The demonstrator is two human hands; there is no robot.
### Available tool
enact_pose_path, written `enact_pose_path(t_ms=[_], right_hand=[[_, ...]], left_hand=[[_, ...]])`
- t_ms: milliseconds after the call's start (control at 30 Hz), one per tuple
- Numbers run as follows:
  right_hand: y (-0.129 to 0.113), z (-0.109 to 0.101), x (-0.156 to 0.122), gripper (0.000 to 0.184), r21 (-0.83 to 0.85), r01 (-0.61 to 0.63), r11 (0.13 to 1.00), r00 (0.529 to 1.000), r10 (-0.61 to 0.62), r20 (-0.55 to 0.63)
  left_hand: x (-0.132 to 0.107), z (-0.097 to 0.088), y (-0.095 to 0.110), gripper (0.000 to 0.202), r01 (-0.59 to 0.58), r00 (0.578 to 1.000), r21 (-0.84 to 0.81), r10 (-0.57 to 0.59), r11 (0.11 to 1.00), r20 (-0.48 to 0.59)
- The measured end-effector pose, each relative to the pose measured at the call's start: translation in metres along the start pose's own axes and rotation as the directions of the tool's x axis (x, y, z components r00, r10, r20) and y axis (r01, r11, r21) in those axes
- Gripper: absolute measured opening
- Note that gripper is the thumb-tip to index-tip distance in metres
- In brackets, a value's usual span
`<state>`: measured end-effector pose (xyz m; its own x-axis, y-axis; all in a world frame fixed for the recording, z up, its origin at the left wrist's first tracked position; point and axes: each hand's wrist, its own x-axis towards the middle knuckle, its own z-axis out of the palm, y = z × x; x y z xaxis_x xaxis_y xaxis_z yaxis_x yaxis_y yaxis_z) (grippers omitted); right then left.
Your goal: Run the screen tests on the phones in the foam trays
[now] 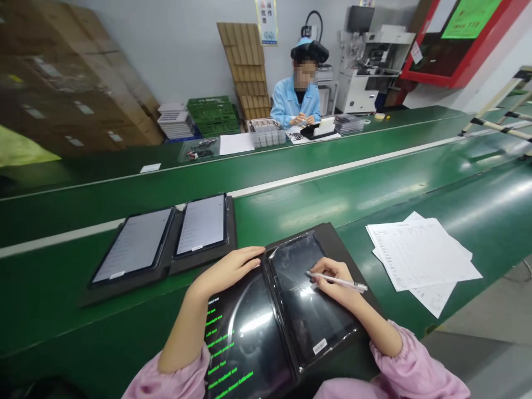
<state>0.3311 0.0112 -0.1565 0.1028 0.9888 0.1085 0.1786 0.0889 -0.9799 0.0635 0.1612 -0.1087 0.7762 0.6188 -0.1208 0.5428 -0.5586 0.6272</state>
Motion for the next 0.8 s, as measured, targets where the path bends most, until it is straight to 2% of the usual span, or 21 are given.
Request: enact_pose_path(t_ms=[133, 200, 500, 800], right_hand=[[-0.002, 0.001, 0.002, 0.044, -0.182, 0.025, 0.983, 0.996, -0.041, -0.085], [-0.002, 0.002, 0.003, 0.042, -0.221, -0.006, 0.975, 0.997, -0.012, -0.083], [-0.001, 0.004, 0.003, 0.038, -0.307, 0.017, 0.952, 0.999, -0.031, -0.039], [-0.002, 0.007, 0.002, 0.04, -0.332, 0.027, 0.943, 0.998, -0.047, -0.053]], left_hand=[[0.003, -0.008, -0.018, 0.045, -0.013, 1.0, -0.122, 0.013, 0.992, 0.004], [0.007, -0.006, -0.019, 0.044, -0.019, 1.0, -0.125, 0.018, 0.992, -0.008], [0.008, 0.002, -0.012, 0.042, 0.004, 1.0, -0.052, -0.004, 0.999, -0.013], [0.007, 0.003, -0.011, 0.043, 0.011, 1.0, -0.03, -0.011, 1.0, -0.018]])
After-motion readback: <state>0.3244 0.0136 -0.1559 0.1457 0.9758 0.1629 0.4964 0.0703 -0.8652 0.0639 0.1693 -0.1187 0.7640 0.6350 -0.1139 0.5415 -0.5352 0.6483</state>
